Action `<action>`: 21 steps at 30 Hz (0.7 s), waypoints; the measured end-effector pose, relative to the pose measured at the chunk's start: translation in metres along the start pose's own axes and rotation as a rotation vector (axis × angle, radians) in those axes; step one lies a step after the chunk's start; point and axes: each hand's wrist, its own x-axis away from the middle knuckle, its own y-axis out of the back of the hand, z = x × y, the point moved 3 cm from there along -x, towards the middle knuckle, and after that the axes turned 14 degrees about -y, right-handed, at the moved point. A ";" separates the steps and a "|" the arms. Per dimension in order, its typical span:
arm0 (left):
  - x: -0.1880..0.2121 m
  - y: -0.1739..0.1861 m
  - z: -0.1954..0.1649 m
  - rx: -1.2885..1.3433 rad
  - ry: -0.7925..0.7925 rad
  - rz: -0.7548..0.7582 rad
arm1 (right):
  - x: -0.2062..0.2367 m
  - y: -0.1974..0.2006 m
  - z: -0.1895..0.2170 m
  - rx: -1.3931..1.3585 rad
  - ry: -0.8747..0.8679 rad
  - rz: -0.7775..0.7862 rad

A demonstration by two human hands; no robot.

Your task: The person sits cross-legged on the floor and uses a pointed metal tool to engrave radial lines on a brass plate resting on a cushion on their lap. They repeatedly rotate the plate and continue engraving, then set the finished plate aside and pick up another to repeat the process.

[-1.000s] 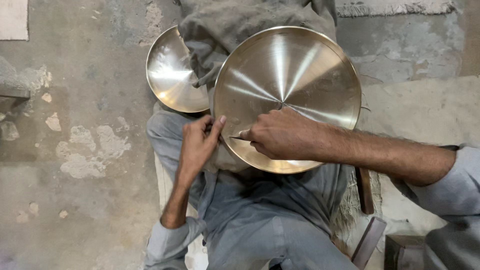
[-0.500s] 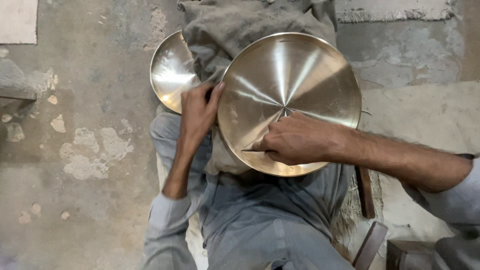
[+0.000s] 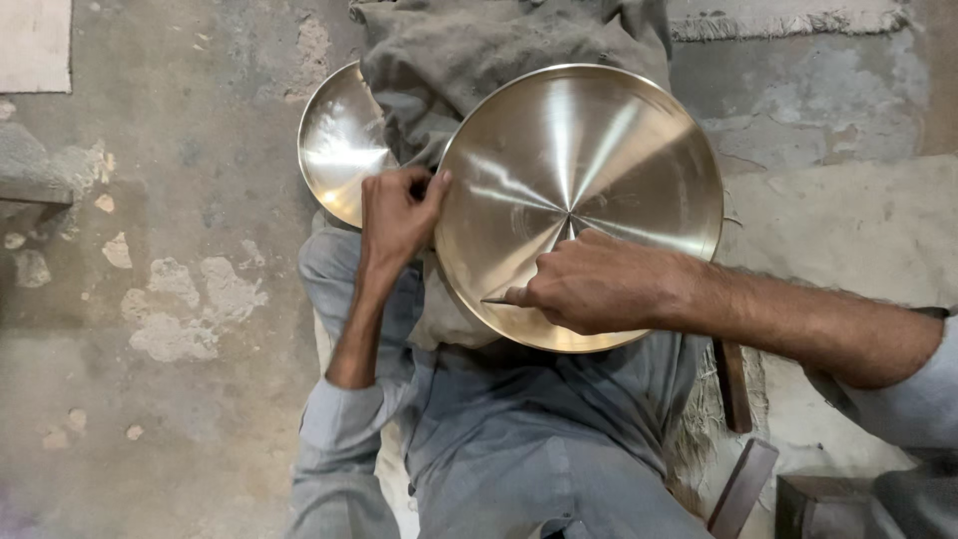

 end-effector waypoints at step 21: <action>-0.017 0.000 -0.012 -0.040 -0.053 -0.089 | 0.003 0.006 0.009 0.027 -0.049 0.019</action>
